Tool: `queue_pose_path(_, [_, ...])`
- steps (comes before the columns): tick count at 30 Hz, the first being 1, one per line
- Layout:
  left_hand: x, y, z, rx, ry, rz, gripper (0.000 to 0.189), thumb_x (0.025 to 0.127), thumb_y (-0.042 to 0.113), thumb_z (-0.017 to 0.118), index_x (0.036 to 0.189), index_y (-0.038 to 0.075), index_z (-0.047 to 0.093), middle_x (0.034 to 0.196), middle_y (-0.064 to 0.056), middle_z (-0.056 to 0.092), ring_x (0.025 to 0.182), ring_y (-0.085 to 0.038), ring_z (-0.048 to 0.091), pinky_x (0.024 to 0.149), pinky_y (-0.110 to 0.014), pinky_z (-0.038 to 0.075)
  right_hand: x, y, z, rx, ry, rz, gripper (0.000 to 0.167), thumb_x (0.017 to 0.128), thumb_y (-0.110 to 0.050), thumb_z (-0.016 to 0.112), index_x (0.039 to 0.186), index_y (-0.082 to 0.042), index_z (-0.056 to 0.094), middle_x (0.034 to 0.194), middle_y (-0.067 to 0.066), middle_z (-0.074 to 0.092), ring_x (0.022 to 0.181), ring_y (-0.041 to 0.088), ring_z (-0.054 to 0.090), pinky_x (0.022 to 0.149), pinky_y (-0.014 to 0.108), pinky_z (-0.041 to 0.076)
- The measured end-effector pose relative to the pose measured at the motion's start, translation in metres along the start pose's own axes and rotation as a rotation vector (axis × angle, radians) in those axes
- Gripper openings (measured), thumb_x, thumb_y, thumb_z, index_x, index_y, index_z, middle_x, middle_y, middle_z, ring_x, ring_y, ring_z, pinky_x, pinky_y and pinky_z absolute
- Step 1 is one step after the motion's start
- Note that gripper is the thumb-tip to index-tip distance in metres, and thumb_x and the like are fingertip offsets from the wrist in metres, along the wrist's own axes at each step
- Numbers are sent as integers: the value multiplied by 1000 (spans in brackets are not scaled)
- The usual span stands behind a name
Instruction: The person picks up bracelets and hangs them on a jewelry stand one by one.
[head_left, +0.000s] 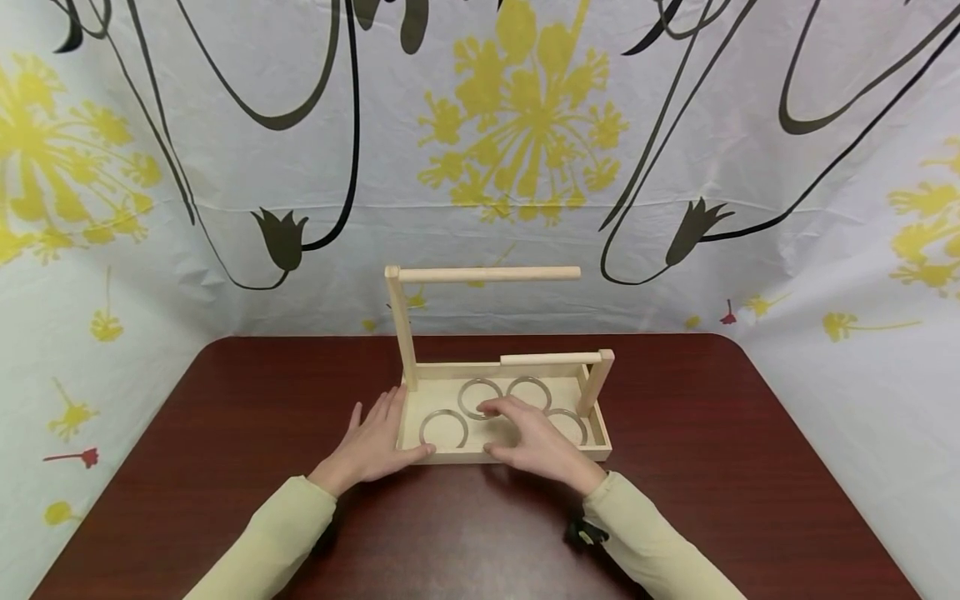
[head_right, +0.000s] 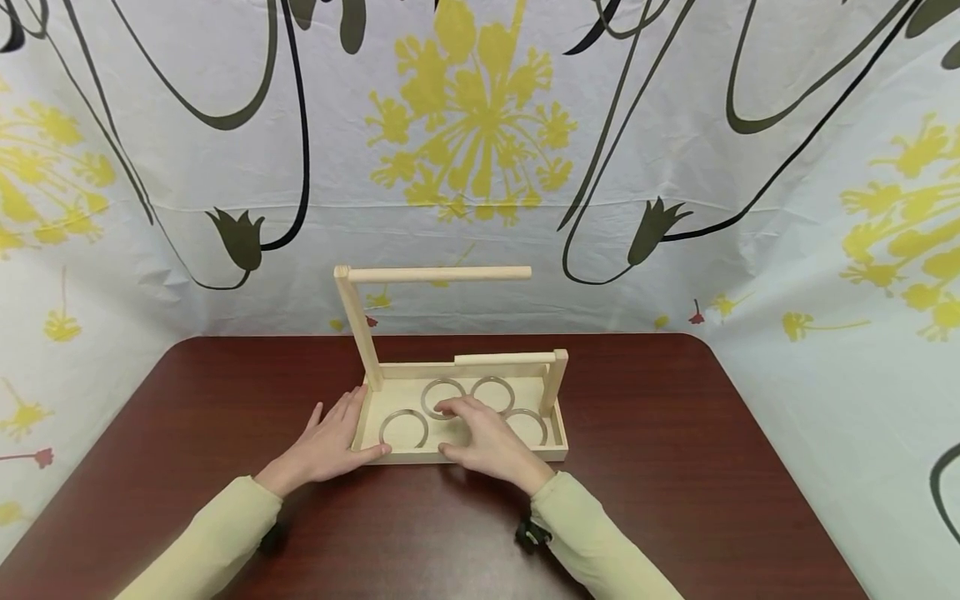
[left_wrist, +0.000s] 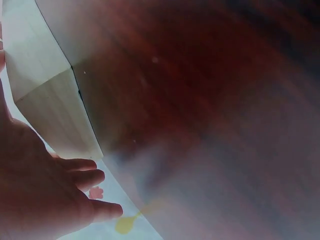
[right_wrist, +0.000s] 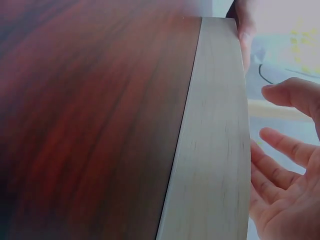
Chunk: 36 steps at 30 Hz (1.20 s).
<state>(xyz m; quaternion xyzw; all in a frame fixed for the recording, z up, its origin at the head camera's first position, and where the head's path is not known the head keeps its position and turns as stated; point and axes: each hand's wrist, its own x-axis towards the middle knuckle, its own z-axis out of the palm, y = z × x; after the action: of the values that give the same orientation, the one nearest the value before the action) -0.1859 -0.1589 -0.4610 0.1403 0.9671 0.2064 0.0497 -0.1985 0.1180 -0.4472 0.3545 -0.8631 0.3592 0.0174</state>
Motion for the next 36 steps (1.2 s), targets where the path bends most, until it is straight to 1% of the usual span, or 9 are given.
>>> queue_pose_path(5, [2, 1, 1, -16, 5, 2, 109, 82, 66, 61, 153, -2, 14, 152, -23, 28, 139, -38, 27, 107, -65, 10, 10, -2, 5, 27, -26, -20, 50, 79, -12, 77, 125, -3, 59, 117, 10, 64, 110, 21, 58, 95, 38, 45])
queue_pose_path(11, [3, 1, 3, -49, 8, -3, 110, 81, 65, 63, 153, 0, 11, 147, -25, 36, 137, -38, 30, 105, -67, 12, 20, -1, 11, 28, -32, -48, 51, 78, -10, 78, 125, -2, 60, 120, 10, 63, 110, 21, 58, 96, 37, 45])
queue_pose_path(15, [3, 0, 5, -68, -12, -16, 112, 81, 66, 63, 154, 1, 8, 148, -24, 35, 138, -39, 29, 106, -67, 11, 25, 1, 13, 26, -41, -59, 51, 77, -8, 79, 124, -1, 59, 120, 10, 63, 109, 23, 58, 96, 37, 45])
queue_pose_path(18, [3, -1, 5, -80, -23, -21, 113, 81, 67, 62, 154, 2, 5, 149, -24, 33, 138, -40, 29, 105, -68, 10, 29, 5, 14, 23, -49, -51, 52, 77, -6, 79, 124, 1, 59, 119, 11, 62, 108, 26, 59, 94, 38, 46])
queue_pose_path(22, [4, -2, 5, -96, -23, -17, 114, 81, 66, 63, 154, 1, 5, 149, -24, 34, 137, -41, 29, 104, -69, 11, 32, 9, 13, 6, -70, -1, 54, 76, -8, 80, 125, 0, 59, 125, 14, 59, 113, 31, 57, 96, 43, 44])
queue_pose_path(27, [4, -2, 5, -106, -27, -17, 114, 81, 64, 64, 154, 1, 4, 149, -24, 33, 137, -41, 29, 104, -69, 12, 34, 13, 11, -22, -97, 59, 58, 76, -12, 80, 129, -1, 57, 139, 24, 47, 124, 38, 48, 101, 52, 38])
queue_pose_path(31, [4, -2, 4, -116, -31, -17, 113, 82, 63, 64, 154, 1, 3, 150, -24, 31, 138, -41, 28, 104, -69, 12, 36, 17, 12, -9, -101, 114, 64, 78, -14, 79, 134, -2, 53, 142, 26, 41, 116, 37, 53, 97, 52, 42])
queue_pose_path(34, [4, -2, 3, -128, -38, -18, 114, 82, 63, 64, 154, 1, 3, 151, -24, 29, 139, -41, 26, 104, -69, 13, 38, 21, 13, 0, -106, 158, 67, 78, -15, 78, 139, -5, 50, 145, 25, 37, 103, 32, 60, 91, 50, 46])
queue_pose_path(36, [5, -2, 3, -131, -45, -21, 114, 82, 64, 64, 154, 2, 2, 152, -24, 29, 139, -41, 25, 104, -69, 13, 39, 24, 14, 2, -103, 172, 68, 79, -15, 78, 139, -5, 49, 147, 24, 35, 106, 33, 58, 92, 51, 46])
